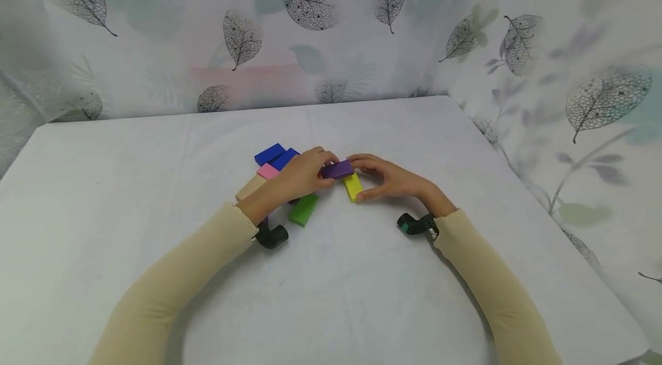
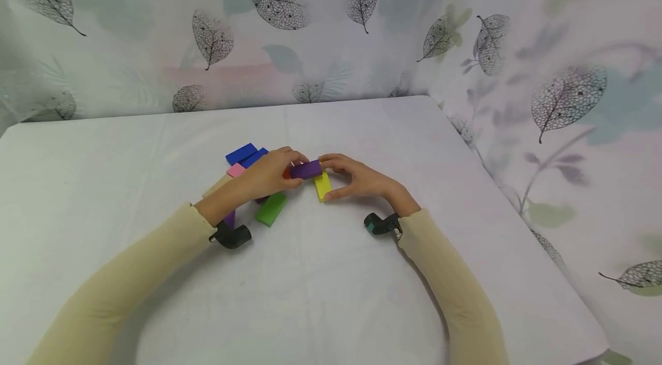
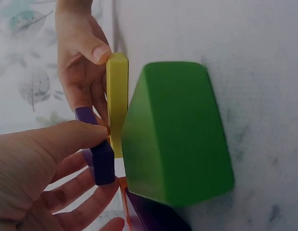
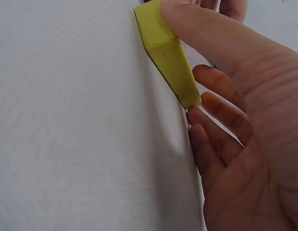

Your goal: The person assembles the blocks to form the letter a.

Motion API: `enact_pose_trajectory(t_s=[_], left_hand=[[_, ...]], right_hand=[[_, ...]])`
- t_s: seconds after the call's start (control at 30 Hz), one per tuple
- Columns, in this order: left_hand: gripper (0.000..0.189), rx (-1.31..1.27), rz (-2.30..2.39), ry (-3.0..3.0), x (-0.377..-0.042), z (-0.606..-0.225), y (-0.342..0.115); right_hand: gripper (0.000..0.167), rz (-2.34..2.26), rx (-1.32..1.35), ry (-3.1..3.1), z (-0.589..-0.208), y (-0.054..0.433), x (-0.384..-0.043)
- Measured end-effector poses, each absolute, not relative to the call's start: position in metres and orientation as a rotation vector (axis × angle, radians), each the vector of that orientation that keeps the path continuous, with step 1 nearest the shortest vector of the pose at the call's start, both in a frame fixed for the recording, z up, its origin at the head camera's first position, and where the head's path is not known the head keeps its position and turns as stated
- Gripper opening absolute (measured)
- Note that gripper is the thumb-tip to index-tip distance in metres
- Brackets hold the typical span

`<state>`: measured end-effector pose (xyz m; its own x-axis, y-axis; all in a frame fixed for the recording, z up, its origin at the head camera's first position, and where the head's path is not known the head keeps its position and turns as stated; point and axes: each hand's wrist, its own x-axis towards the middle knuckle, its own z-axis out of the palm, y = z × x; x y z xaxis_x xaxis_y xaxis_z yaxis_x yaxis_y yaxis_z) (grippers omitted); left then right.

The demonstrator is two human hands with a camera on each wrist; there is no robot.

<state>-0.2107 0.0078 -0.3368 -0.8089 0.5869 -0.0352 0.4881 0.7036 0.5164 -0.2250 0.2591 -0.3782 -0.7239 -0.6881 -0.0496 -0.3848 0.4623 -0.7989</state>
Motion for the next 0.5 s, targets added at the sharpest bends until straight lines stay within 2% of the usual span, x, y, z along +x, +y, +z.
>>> enact_pose_trajectory(t_s=[0.5], left_hand=[[0.044,0.907,0.727,2.69,-0.2077,-0.339,0.0081]], right_hand=[[0.066,-1.137,-0.907,2.347,-0.3788,0.2607,-0.2258]])
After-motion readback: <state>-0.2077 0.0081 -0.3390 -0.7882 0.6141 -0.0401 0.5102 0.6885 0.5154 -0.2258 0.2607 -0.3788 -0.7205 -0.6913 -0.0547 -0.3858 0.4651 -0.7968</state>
